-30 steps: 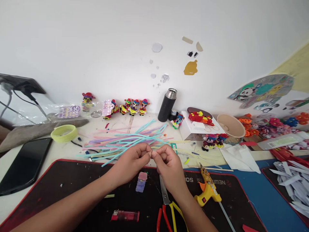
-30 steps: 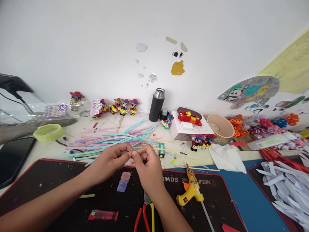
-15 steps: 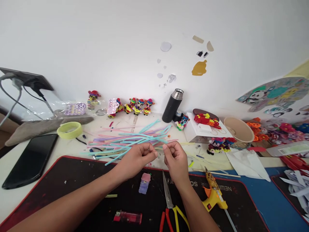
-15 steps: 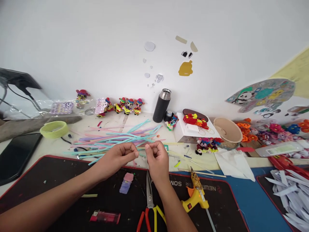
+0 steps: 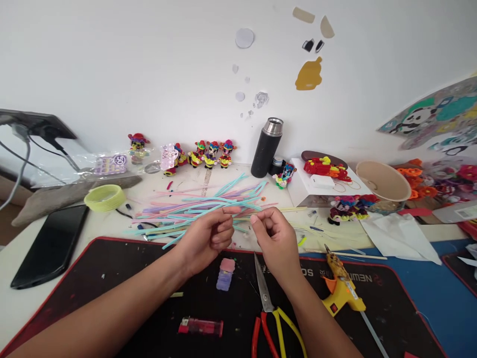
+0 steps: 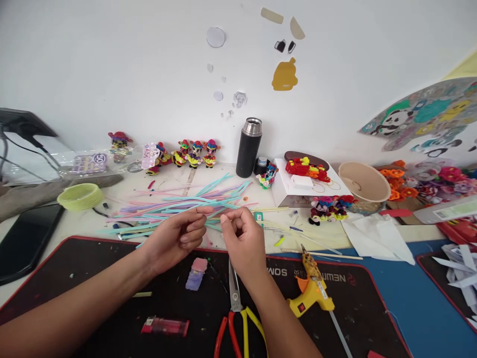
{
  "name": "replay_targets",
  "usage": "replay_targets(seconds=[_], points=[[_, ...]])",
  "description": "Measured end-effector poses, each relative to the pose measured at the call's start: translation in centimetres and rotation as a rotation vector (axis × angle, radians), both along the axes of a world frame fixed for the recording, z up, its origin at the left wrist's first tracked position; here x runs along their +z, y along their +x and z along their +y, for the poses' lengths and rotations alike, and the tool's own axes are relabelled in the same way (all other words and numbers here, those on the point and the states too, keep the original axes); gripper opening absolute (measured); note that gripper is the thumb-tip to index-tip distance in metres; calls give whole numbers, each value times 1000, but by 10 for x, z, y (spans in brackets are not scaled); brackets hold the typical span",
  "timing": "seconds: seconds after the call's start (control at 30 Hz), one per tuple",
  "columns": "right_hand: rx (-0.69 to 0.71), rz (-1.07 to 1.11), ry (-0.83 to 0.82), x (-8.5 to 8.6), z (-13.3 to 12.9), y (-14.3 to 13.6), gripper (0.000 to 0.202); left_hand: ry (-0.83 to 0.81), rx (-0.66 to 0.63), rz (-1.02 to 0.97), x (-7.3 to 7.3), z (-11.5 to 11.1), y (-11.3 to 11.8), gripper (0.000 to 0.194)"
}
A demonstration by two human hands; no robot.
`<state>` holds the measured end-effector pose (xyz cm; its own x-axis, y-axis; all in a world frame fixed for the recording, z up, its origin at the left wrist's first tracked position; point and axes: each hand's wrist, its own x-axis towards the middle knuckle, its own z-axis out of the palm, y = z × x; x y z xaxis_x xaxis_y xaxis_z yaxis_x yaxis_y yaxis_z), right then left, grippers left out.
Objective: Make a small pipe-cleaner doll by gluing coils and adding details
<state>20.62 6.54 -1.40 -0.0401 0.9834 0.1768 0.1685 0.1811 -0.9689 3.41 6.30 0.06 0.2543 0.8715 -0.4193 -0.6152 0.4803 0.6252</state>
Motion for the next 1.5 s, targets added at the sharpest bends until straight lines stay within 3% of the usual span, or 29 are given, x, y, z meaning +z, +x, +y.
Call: replay_targets(seconds=[0.2,0.6,0.87,1.5], points=[[61,-174,71,0,-8,-3,15,-140,197,-225,16,1,3,30],[201,-421,233,1,-20,-11,14,-62,158,-332,10,-1,3,56],[215,-491,272,-2,-20,-14,19,22,119,-304,5,-4,4,58],[237,-500,294,-3,-22,-13,18,-32,142,-289,3,-4,7,58]])
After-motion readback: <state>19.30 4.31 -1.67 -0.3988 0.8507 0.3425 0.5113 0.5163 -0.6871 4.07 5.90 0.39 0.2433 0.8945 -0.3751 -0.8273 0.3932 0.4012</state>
